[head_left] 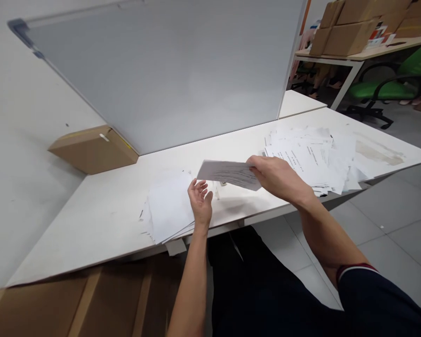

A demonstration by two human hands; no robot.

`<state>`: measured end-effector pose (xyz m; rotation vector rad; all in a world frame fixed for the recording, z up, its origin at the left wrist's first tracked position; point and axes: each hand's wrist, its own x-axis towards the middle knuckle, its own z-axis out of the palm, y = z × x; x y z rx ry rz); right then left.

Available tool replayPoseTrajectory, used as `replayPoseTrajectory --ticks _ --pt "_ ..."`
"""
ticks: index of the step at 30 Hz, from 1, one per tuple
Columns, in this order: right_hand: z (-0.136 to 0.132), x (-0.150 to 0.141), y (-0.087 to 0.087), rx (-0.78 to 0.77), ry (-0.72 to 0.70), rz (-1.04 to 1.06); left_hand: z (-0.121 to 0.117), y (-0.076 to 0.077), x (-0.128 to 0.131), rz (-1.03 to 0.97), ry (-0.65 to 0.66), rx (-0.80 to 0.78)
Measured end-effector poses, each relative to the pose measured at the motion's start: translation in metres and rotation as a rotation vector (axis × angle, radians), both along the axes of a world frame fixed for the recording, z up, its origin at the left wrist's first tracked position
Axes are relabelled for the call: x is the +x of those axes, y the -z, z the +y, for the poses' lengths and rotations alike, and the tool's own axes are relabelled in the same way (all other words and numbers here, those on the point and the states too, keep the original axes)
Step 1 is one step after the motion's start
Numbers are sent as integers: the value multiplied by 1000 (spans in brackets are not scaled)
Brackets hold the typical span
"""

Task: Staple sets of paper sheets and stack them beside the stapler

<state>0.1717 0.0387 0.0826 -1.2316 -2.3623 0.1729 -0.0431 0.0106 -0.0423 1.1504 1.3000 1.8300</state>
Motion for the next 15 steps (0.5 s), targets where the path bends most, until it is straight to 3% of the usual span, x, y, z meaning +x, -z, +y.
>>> replayPoseTrajectory --ticks 3,6,11,15 --pt "-6 -10 -13 44 -37 -336 2 14 -6 186 -19 -78" --pt "-8 -19 -7 0 -74 -505 2 23 -5 342 72 -171" --pt "-8 -23 3 -92 -66 -572 1 28 -3 471 74 -330" --pt "-4 -16 -3 -90 -63 -521 1 25 -4 341 91 -233"
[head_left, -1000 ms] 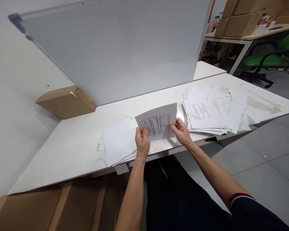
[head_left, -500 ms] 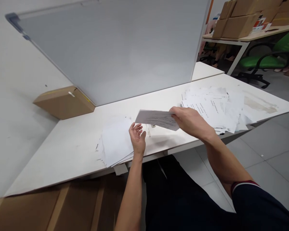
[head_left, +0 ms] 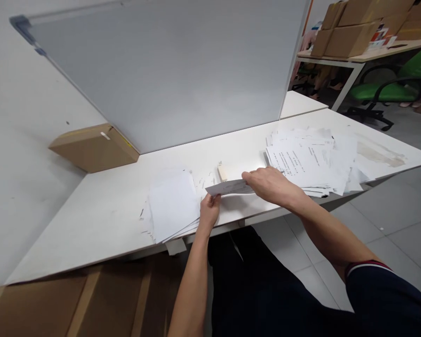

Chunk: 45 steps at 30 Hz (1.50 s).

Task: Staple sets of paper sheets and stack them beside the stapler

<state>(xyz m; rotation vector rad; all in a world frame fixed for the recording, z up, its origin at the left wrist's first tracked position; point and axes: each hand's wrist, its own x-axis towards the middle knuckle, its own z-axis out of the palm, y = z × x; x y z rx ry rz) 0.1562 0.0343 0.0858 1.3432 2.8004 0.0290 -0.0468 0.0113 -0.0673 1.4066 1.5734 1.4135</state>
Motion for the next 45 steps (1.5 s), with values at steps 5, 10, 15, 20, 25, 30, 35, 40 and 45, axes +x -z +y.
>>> replayPoseTrajectory --ticks 5,10,15,20,25,30,35,40,45 --pt "7 23 -2 -130 145 288 -1 -26 0 -269 -131 234" --pt "7 42 47 -687 251 773 10 -36 -1 -225 -175 223" --pt "-3 51 104 -1006 500 906 21 -6 5 130 -205 23" --pt "-6 56 109 -1044 574 997 17 4 9 369 -137 -1" --pt "-1 52 105 -1066 623 1067 16 -1 9 532 -71 -8" --pt "4 48 109 -1022 666 1056 20 -4 11 733 -34 -67" --pt "2 46 108 -986 678 1048 21 -3 13 767 -48 -105" --pt "0 47 107 -993 660 1080 21 1 13 710 -52 -65" --pt "1 49 111 -998 649 1078 21 1 12 712 -52 -64"
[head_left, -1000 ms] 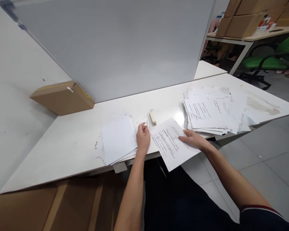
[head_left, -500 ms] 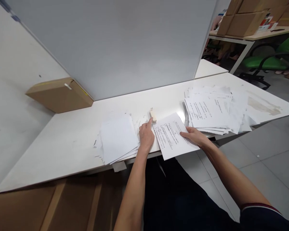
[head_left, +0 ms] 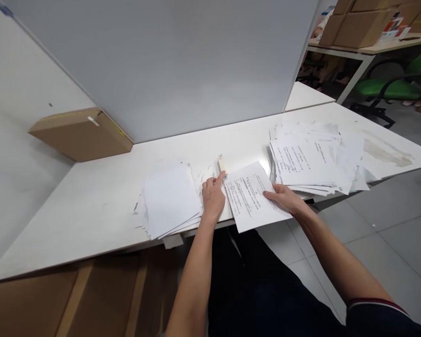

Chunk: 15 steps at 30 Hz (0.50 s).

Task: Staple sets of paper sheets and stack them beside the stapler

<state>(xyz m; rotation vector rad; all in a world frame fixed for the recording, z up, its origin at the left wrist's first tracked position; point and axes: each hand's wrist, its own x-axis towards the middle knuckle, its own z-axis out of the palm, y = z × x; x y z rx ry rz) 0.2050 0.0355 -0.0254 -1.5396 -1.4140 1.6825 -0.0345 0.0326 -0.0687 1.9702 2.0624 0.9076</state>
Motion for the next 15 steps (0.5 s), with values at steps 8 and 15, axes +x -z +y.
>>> replayPoseTrajectory --ticks 8,15 --pt "-1 0 -4 9 -16 -26 0 3 0 51 7 1" --pt "0 -2 -5 19 -5 -15 0 3 0 72 3 16"
